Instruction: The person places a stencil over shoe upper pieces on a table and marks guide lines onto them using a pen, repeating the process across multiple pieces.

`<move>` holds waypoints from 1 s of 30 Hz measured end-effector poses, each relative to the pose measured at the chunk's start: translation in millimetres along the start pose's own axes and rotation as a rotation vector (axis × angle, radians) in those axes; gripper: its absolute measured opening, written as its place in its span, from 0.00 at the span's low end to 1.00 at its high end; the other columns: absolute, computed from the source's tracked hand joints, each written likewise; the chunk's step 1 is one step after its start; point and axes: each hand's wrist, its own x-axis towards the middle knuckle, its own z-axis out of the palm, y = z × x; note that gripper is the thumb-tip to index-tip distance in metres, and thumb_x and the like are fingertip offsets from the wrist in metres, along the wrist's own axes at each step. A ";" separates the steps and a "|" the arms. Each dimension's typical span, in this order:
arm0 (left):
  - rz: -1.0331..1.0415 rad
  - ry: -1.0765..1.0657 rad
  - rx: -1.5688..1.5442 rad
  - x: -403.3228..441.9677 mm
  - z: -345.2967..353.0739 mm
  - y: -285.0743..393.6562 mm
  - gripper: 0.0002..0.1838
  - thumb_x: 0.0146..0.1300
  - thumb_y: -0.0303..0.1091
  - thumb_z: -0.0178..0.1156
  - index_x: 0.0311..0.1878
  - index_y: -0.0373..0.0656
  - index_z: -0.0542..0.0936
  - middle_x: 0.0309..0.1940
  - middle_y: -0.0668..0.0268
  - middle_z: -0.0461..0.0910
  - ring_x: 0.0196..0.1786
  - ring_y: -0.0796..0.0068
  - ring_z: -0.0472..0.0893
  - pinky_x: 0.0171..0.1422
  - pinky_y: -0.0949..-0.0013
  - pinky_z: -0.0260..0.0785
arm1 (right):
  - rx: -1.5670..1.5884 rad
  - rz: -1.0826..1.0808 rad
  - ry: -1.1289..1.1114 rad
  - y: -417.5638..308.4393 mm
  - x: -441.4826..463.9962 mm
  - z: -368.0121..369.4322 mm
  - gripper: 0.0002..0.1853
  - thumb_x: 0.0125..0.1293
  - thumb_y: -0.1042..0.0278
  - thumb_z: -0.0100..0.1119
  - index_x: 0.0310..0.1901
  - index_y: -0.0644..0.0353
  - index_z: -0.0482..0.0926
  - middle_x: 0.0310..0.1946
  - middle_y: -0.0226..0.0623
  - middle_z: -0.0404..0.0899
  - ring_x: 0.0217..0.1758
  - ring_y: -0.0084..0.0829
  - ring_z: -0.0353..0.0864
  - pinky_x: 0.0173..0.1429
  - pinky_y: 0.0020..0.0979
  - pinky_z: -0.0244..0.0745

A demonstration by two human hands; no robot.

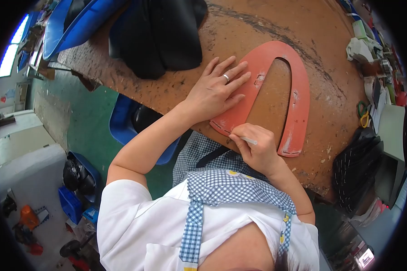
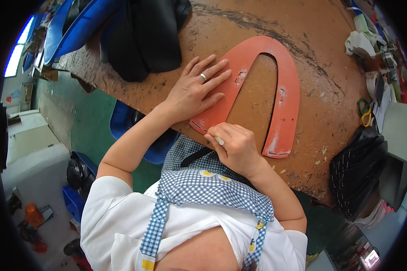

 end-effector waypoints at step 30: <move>0.131 -0.426 -1.201 51.0 -40.5 154.9 0.45 0.69 0.24 0.74 0.85 0.38 0.61 0.65 0.52 0.82 0.65 0.62 0.85 0.68 0.59 0.81 | -0.468 0.518 1.058 -77.3 -114.2 -296.7 0.12 0.65 0.73 0.77 0.47 0.60 0.84 0.47 0.30 0.87 0.53 0.24 0.82 0.65 0.30 0.75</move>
